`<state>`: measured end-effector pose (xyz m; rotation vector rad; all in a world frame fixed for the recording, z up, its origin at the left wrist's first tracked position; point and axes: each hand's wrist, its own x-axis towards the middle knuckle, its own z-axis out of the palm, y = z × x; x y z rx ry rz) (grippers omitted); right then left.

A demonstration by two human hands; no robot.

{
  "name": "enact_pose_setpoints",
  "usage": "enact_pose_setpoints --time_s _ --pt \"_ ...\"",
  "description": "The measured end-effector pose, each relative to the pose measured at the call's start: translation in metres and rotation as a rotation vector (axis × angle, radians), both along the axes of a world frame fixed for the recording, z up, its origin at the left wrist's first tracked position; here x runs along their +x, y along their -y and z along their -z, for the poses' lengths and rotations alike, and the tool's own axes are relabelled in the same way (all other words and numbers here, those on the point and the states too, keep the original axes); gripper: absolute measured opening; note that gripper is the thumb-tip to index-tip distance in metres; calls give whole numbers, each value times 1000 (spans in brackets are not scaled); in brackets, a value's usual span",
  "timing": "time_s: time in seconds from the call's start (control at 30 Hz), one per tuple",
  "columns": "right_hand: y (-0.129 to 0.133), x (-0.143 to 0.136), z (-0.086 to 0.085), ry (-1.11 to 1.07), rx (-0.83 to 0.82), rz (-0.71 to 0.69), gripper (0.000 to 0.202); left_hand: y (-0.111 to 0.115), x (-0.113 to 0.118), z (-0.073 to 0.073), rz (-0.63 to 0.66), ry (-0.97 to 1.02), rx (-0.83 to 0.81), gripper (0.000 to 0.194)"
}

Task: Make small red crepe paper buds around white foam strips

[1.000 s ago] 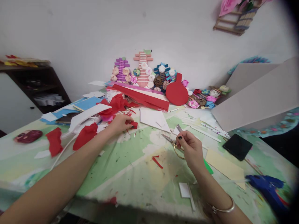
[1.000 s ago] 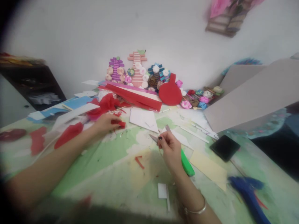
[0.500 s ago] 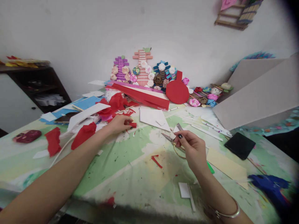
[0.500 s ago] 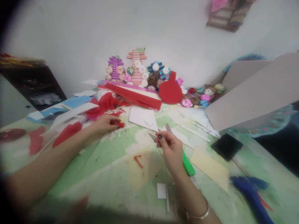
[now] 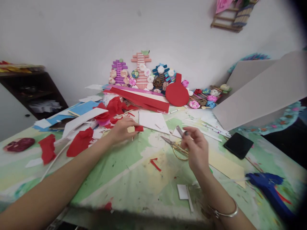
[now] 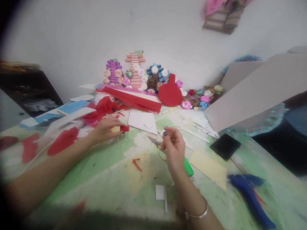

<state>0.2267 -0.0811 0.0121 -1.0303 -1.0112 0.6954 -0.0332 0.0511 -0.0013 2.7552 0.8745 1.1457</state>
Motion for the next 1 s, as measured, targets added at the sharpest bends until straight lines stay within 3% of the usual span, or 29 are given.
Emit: enact_pose_setpoints --time_s 0.1,0.17,0.3,0.47,0.6,0.9,1.0 --pt "2 -13 7 179 -218 -277 62 39 28 -1 310 43 83 17" --pt "4 -20 12 251 -351 -459 74 61 43 2 454 65 115 18" --pt "7 -23 20 426 -419 -592 67 77 53 7 461 -3 156 18" --pt "6 -16 18 503 -345 -576 44 65 45 5 396 63 36 17" --pt "3 -12 12 353 -234 -456 30 49 37 3 254 111 -48 17" --pt "5 16 -10 -119 189 190 15 10 12 7 -306 69 -246 27" --pt "6 17 -13 -108 193 230 14 2 18 10 -365 23 -313 30"
